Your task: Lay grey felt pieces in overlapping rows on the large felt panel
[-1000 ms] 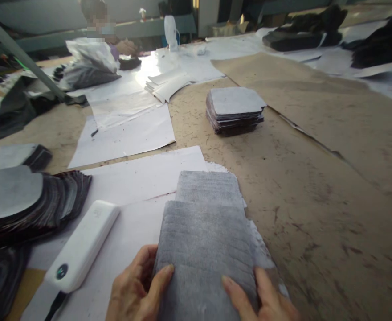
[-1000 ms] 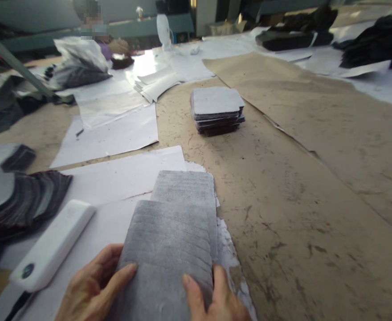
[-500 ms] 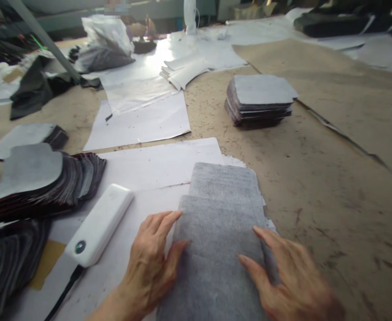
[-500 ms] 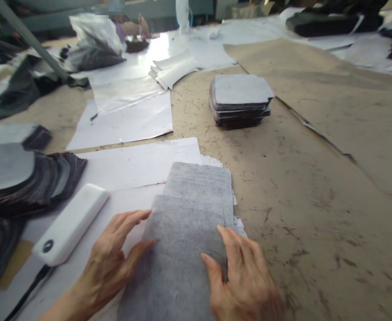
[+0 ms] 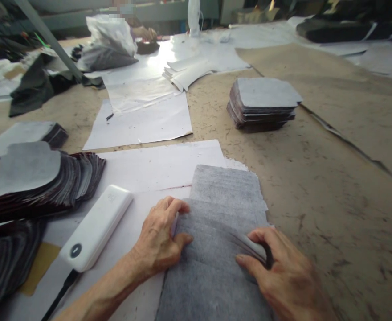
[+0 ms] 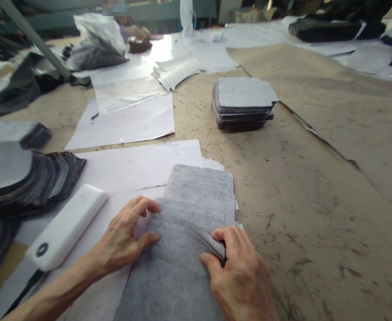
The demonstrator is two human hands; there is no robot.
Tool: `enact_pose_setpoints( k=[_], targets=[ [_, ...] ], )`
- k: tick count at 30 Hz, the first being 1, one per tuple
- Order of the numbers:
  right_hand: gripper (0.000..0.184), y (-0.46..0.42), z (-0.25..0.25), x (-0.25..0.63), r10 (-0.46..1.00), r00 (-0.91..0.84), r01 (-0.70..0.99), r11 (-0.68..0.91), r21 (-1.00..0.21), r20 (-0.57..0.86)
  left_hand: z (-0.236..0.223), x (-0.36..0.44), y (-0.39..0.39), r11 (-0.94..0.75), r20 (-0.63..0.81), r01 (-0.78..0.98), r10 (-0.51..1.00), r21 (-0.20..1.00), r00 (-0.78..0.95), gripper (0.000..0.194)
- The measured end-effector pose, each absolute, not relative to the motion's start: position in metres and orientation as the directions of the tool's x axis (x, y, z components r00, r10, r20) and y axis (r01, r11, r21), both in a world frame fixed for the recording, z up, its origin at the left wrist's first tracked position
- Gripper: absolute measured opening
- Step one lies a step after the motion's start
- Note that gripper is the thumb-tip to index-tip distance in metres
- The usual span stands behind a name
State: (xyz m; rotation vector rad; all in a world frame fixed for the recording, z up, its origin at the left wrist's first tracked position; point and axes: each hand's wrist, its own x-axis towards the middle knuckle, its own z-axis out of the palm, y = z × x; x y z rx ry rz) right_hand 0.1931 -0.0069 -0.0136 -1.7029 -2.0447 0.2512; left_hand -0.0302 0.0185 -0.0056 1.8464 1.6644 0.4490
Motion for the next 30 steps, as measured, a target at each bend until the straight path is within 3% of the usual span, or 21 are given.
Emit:
enact_pose_setpoints(
  k=[3, 6, 13, 19, 30],
  targets=[
    [0.008, -0.009, -0.013, 0.190, 0.967, -0.159, 0.849, 0.236, -0.474, 0.197, -0.007, -0.031, 0.019, -0.078, -0.134, 0.770, 0.969, 0.633, 0.208, 0.046],
    [0.002, -0.009, -0.012, 0.188, 0.962, -0.187, 0.829, 0.264, -0.493, 0.199, -0.006, -0.031, 0.019, -0.063, -0.138, 0.767, 0.971, 0.639, 0.194, 0.039],
    [0.022, -0.010, -0.013, 0.191, 0.943, -0.110, 0.899, 0.229, -0.374, 0.313, -0.006, -0.031, 0.021, 0.036, -0.196, 0.756, 0.973, 0.653, 0.123, 0.019],
    [0.033, -0.009, -0.009, 0.188, 0.967, -0.021, 0.895, 0.130, -0.426, 0.253, -0.012, -0.033, 0.021, 0.054, -0.162, 0.702, 0.983, 0.710, 0.088, 0.012],
    [0.042, -0.010, -0.016, 0.176, 0.949, -0.038, 0.972, 0.108, -0.210, 0.312, -0.017, -0.031, 0.019, -0.035, -0.086, 0.758, 0.989, 0.651, 0.119, 0.014]
  ],
)
